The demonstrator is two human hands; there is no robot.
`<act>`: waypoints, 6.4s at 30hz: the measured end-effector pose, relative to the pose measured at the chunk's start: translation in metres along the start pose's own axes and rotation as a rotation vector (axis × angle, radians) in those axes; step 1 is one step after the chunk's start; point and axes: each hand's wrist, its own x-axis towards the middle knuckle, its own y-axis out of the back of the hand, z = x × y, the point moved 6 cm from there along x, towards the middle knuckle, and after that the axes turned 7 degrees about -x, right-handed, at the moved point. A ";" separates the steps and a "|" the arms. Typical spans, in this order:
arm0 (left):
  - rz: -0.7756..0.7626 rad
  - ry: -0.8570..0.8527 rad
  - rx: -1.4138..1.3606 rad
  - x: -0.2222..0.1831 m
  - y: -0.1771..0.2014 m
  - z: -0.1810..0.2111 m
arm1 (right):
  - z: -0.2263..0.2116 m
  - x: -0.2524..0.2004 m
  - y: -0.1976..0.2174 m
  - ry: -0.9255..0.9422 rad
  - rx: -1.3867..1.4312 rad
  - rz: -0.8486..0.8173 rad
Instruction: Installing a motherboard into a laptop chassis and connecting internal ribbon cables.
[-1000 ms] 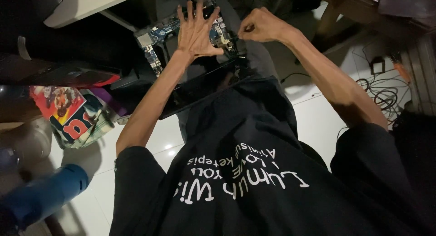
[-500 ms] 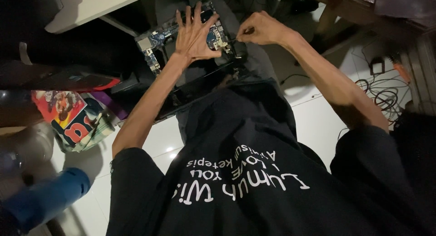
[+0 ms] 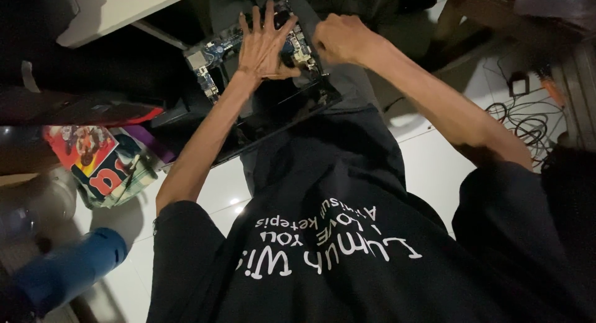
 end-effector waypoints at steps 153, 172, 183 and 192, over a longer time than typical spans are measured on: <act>0.365 -0.073 0.212 -0.026 0.079 0.033 | -0.035 -0.074 0.001 -0.311 0.570 0.272; 0.281 -0.006 0.136 -0.020 0.054 0.019 | -0.029 -0.084 0.015 -0.203 0.093 0.390; 0.297 -0.017 0.133 -0.020 0.047 0.016 | -0.032 -0.085 0.012 -0.268 0.229 0.422; 0.320 -0.080 0.088 -0.022 0.061 0.025 | -0.029 -0.081 -0.007 -0.261 0.585 0.373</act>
